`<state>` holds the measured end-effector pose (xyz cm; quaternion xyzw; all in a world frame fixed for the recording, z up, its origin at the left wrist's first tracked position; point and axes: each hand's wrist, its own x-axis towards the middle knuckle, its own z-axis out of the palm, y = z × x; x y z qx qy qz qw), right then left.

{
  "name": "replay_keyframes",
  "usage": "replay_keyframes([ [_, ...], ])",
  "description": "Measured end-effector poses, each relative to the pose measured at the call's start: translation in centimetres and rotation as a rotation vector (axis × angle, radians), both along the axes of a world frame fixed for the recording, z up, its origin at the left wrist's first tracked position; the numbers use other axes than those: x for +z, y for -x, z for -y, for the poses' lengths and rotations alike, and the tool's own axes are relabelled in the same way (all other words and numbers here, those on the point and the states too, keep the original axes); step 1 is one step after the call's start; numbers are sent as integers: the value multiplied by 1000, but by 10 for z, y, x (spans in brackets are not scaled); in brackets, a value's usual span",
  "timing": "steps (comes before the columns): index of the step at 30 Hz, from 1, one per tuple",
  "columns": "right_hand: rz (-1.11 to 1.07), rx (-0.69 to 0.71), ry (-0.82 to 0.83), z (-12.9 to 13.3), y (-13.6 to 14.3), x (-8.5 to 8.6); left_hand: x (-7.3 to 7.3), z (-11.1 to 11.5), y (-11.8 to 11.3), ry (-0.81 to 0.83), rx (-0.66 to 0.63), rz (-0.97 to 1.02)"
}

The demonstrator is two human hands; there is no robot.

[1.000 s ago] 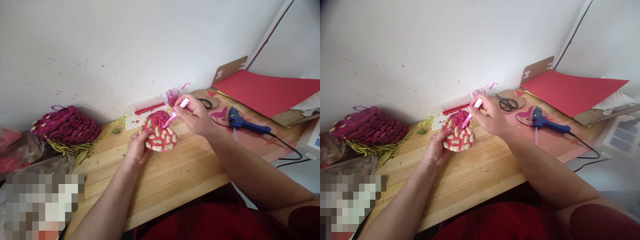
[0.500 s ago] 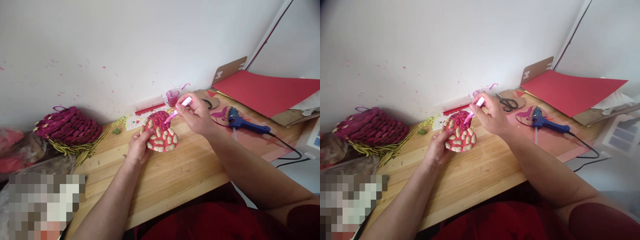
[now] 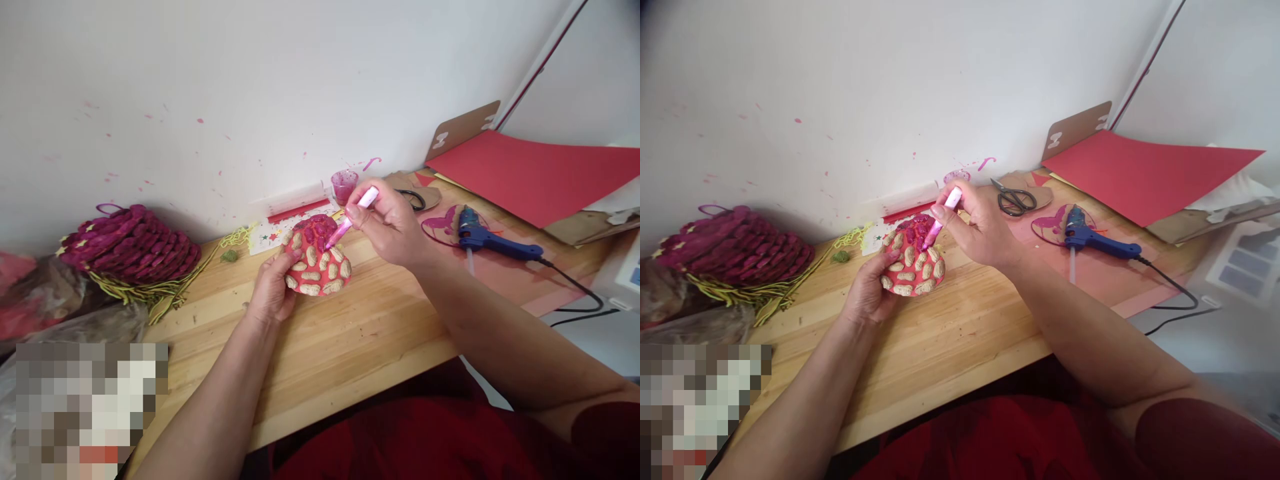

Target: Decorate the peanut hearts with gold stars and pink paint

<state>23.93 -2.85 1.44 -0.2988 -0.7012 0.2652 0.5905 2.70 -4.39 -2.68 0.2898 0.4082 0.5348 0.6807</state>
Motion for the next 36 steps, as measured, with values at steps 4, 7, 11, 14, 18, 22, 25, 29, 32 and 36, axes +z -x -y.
replay_keyframes([
  [4,-23,-4,-11,-2,-1,0,-1,0,1,19,-3,2],
  [7,5,17,-16,-1,0,1,0,0,0,17,-7,11],
  [11,3,-7,-26,1,2,1,1,0,0,17,-13,6],
  [14,15,1,-20,1,2,1,1,1,0,14,-10,-6],
  [18,87,-46,-52,4,1,3,0,1,0,9,-26,-41],
  [22,192,-121,-144,9,3,8,1,1,0,-16,5,-99],
  [25,233,-153,-194,11,5,10,3,3,-2,-43,12,-119],
  [29,267,-166,-185,10,6,8,6,6,-4,-72,-18,-147],
  [32,215,-149,-136,9,7,5,6,8,-4,-92,-14,-161],
  [36,43,-148,-104,6,5,2,3,6,-2,-89,3,-142],
])
